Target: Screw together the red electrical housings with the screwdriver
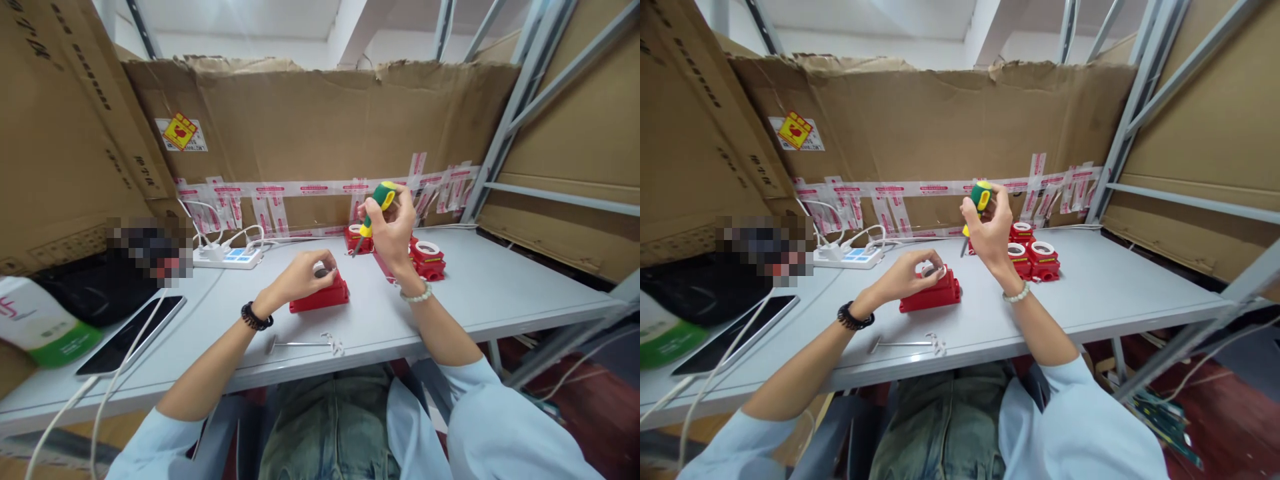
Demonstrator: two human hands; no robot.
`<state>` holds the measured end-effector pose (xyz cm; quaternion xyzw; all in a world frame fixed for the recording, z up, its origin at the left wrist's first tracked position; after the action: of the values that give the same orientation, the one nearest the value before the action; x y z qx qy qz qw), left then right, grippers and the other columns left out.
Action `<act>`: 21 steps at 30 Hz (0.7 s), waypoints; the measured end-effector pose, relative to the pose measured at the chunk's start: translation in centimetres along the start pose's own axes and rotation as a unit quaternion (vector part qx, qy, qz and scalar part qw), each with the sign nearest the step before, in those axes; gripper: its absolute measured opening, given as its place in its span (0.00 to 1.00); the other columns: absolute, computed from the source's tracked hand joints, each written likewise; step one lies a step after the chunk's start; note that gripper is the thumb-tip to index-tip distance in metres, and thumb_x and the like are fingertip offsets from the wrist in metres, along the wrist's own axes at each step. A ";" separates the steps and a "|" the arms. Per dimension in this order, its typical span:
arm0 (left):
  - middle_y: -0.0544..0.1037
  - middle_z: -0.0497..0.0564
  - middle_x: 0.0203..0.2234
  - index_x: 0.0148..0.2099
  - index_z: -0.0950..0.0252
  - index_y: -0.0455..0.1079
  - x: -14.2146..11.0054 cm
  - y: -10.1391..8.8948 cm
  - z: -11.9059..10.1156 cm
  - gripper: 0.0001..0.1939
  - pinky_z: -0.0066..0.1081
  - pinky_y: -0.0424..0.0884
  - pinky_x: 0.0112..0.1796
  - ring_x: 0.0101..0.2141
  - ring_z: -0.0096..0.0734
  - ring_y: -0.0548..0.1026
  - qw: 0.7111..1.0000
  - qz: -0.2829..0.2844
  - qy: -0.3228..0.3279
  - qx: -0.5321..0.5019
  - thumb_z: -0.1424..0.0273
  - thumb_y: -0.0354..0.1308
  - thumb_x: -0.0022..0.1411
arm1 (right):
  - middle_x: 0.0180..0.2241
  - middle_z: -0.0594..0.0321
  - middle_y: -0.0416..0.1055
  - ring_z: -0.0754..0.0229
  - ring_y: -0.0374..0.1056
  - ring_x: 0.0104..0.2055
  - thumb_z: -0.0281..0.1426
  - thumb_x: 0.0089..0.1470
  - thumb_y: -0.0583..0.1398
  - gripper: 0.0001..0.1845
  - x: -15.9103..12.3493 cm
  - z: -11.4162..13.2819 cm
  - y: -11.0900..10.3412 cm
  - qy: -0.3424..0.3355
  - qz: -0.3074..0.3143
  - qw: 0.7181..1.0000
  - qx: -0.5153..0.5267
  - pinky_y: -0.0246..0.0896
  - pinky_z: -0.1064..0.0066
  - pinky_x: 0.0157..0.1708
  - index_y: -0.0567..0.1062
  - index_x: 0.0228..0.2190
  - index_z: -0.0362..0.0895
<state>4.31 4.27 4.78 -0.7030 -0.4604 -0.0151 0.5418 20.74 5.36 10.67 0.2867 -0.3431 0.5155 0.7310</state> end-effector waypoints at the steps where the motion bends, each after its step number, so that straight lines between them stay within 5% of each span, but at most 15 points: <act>1: 0.78 0.48 0.29 0.34 0.64 0.71 -0.4 -0.1 -0.5 0.04 0.28 0.67 0.35 0.30 0.28 0.73 1.000 0.021 0.002 0.010 0.74 0.55 0.57 | 0.33 0.61 0.70 0.59 0.69 0.32 0.40 0.55 0.57 0.17 0.0 -0.1 -0.1 0.001 -0.001 1.000 -0.007 0.67 0.65 0.34 0.63 0.45 0.48; 7: 0.80 0.49 0.31 0.35 0.64 0.76 -5.1 1.2 -1.3 0.06 0.28 0.66 0.38 0.32 0.29 0.75 0.978 0.194 -0.008 0.073 0.74 0.57 0.59 | 0.29 0.67 0.66 0.63 0.63 0.29 0.33 0.49 0.60 0.09 -0.6 0.1 1.8 -0.031 0.143 0.987 -0.060 0.61 0.70 0.31 0.66 0.34 0.46; 16: 0.80 0.52 0.35 0.40 0.63 0.77 -8.2 1.2 -0.4 0.10 0.30 0.66 0.43 0.37 0.33 0.76 0.970 0.214 -0.050 0.100 0.71 0.54 0.64 | 0.27 0.67 0.65 0.64 0.61 0.29 0.34 0.48 0.60 0.08 -0.8 -0.5 2.2 -0.027 0.167 0.983 -0.078 0.58 0.72 0.32 0.67 0.30 0.44; 21: 0.79 0.52 0.39 0.42 0.63 0.76 -9.3 0.6 -0.6 0.11 0.31 0.66 0.44 0.40 0.35 0.75 0.968 0.224 -0.081 0.077 0.64 0.61 0.60 | 0.26 0.67 0.65 0.63 0.61 0.29 0.34 0.48 0.60 0.08 -0.9 -0.7 2.4 -0.026 0.181 0.979 -0.089 0.58 0.71 0.31 0.67 0.29 0.44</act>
<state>-0.36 -1.99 -0.23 -0.7434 -0.3335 0.1989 0.5446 18.39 6.12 9.73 0.1670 -0.4526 0.5988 0.6393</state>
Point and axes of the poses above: each hand's wrist, its own x-axis towards the middle knuckle, its own y-axis out of the palm, z = x × y, the point moved 6 cm from there along x, towards the middle knuckle
